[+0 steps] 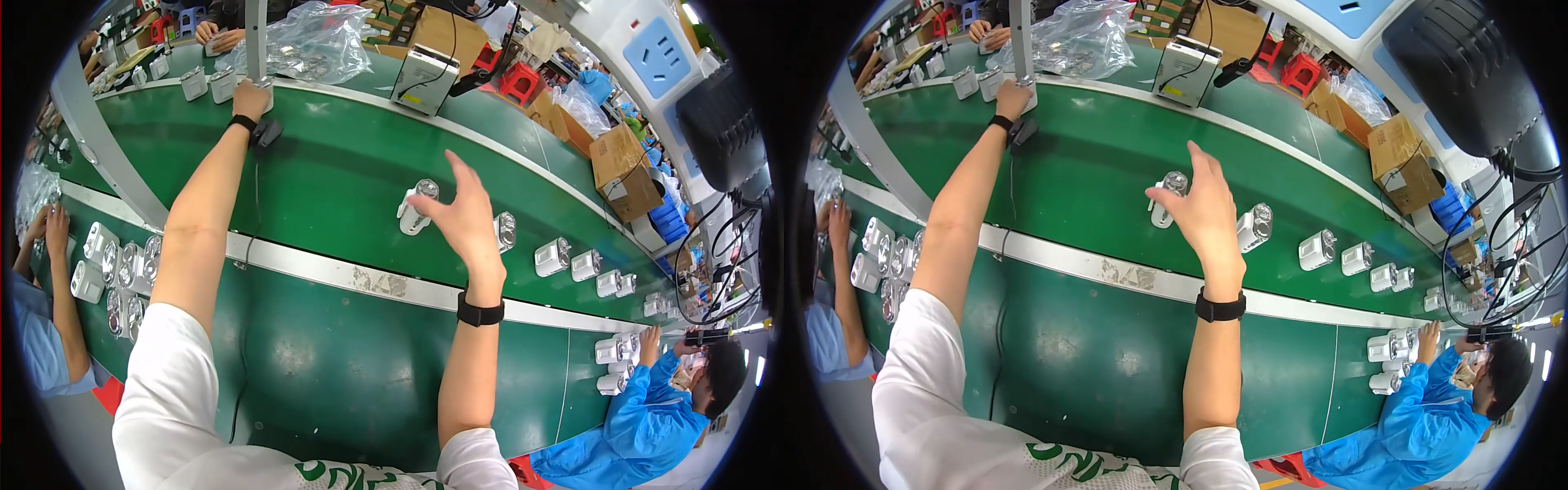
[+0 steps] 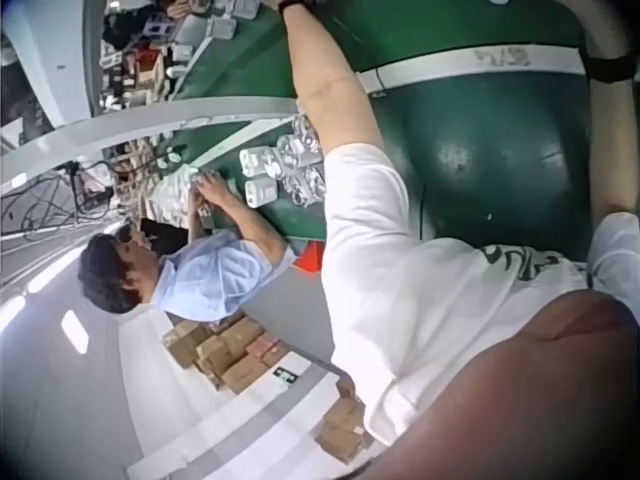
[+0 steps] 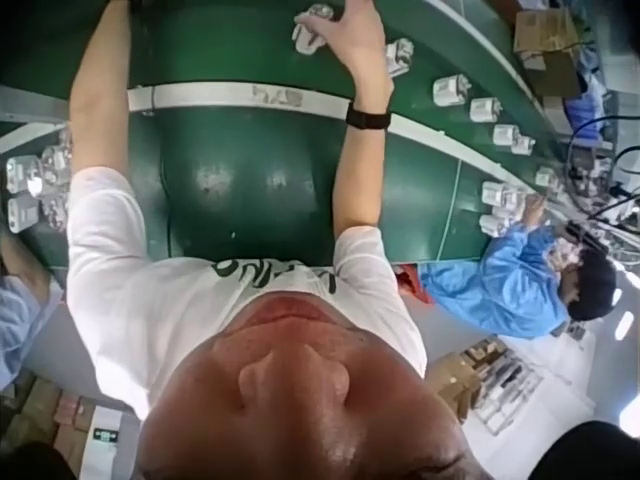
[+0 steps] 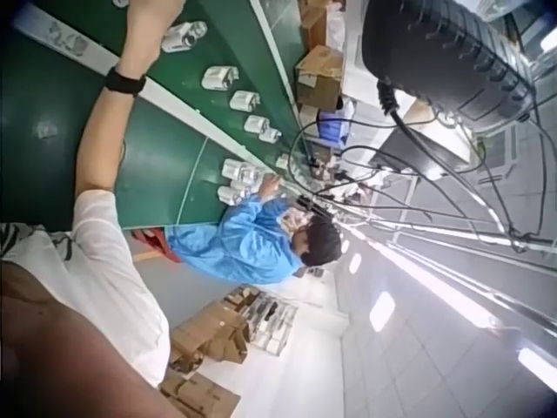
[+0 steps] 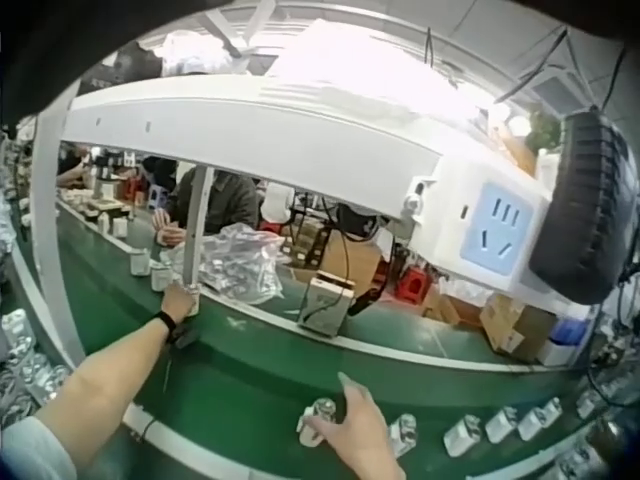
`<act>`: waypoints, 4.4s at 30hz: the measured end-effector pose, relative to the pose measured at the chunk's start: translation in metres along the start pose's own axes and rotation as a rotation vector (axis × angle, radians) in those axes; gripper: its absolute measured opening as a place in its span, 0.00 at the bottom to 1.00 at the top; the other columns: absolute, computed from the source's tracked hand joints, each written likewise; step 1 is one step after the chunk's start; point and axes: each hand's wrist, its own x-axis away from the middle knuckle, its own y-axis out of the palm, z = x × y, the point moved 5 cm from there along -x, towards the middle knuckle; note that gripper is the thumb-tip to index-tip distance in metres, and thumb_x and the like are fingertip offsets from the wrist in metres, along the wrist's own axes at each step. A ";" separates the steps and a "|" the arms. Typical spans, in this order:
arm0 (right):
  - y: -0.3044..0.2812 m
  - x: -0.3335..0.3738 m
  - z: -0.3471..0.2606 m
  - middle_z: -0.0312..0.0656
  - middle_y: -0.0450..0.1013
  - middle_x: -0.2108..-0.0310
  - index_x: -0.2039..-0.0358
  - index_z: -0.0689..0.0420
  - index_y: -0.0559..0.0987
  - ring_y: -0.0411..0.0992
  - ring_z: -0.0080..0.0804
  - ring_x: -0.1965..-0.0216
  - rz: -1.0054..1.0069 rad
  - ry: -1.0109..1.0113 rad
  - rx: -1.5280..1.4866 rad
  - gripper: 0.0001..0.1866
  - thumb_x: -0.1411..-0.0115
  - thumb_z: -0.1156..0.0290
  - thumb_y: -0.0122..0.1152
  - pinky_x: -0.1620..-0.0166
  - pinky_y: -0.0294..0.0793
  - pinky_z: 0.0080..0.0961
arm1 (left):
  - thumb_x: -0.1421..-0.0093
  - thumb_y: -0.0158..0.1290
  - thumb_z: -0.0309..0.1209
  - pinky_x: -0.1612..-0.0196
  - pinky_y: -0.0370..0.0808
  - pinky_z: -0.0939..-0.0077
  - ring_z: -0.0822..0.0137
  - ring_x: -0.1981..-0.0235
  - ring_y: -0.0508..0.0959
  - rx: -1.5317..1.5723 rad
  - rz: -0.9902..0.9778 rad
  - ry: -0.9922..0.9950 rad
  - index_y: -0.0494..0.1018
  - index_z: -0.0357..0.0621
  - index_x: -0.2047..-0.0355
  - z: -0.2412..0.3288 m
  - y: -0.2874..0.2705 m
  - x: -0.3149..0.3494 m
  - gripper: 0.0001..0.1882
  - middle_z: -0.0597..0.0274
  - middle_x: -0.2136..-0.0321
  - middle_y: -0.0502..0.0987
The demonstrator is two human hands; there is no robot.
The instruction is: The person picks up a white device from a green conveyor belt, presses a metal ring into its base, and sets it back down. This process is repeated for several more devices along the assembly line.
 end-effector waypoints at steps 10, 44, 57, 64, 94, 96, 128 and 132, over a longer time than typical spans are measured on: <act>0.001 -0.001 -0.031 0.54 0.67 0.41 0.37 0.63 0.64 0.70 0.43 0.42 0.129 -0.077 -0.369 0.41 0.49 0.67 0.74 0.44 0.72 0.34 | 0.59 0.70 0.32 0.56 0.75 0.65 0.54 0.61 0.78 0.713 0.211 0.481 0.77 0.39 0.59 0.221 -0.069 0.161 0.26 0.54 0.65 0.78; -0.045 0.014 -0.031 0.57 0.71 0.44 0.54 0.63 0.78 0.77 0.42 0.50 0.669 -0.558 -0.404 0.16 0.44 0.86 0.63 0.52 0.81 0.31 | 0.47 0.68 0.34 0.53 0.77 0.74 0.69 0.57 0.78 1.498 -0.664 0.341 0.70 0.37 0.43 0.331 -0.139 0.268 0.33 0.58 0.58 0.77; -0.045 0.020 -0.057 0.66 0.70 0.46 0.64 0.68 0.81 0.76 0.54 0.49 0.754 -0.788 -0.306 0.08 0.46 0.86 0.64 0.50 0.79 0.37 | 0.56 0.70 0.37 0.49 0.74 0.67 0.59 0.51 0.75 1.227 -0.142 0.554 0.66 0.33 0.42 0.324 -0.153 0.268 0.43 0.50 0.51 0.71; -0.030 0.025 -0.058 0.64 0.68 0.43 0.69 0.69 0.82 0.74 0.51 0.46 0.726 -0.665 -0.462 0.05 0.47 0.87 0.65 0.48 0.80 0.37 | 0.60 0.72 0.38 0.48 0.72 0.64 0.55 0.50 0.73 1.209 0.068 0.597 0.65 0.32 0.42 0.316 -0.162 0.262 0.46 0.47 0.51 0.70; -0.056 0.022 -0.069 0.44 0.70 0.43 0.31 0.66 0.56 0.69 0.14 0.61 0.070 -0.355 -1.039 0.37 0.40 0.78 0.58 0.61 0.69 0.12 | 0.63 0.72 0.39 0.48 0.71 0.61 0.50 0.50 0.72 0.844 0.213 0.927 0.69 0.41 0.43 0.325 -0.204 0.278 0.45 0.51 0.53 0.72; -0.058 0.025 -0.072 0.44 0.69 0.43 0.31 0.66 0.56 0.70 0.14 0.61 0.062 -0.362 -1.016 0.37 0.40 0.78 0.58 0.61 0.70 0.12 | 0.62 0.71 0.40 0.49 0.72 0.61 0.49 0.51 0.73 0.862 0.230 0.955 0.70 0.42 0.43 0.324 -0.203 0.277 0.44 0.51 0.54 0.73; -0.036 0.017 -0.080 0.47 0.75 0.52 0.33 0.60 0.59 0.76 0.37 0.55 0.358 -0.383 -0.751 0.44 0.48 0.74 0.71 0.50 0.75 0.31 | 0.56 0.69 0.53 0.64 0.79 0.65 0.57 0.57 0.76 1.159 -0.466 0.320 0.68 0.36 0.43 0.315 -0.137 0.265 0.46 0.55 0.54 0.75; -0.025 0.004 -0.040 0.47 0.73 0.54 0.35 0.57 0.61 0.74 0.35 0.57 0.243 -0.135 -0.158 0.46 0.55 0.74 0.75 0.51 0.74 0.29 | 0.53 0.64 0.62 0.59 0.79 0.63 0.56 0.51 0.76 1.083 -1.078 0.112 0.65 0.28 0.42 0.298 -0.097 0.265 0.52 0.48 0.47 0.72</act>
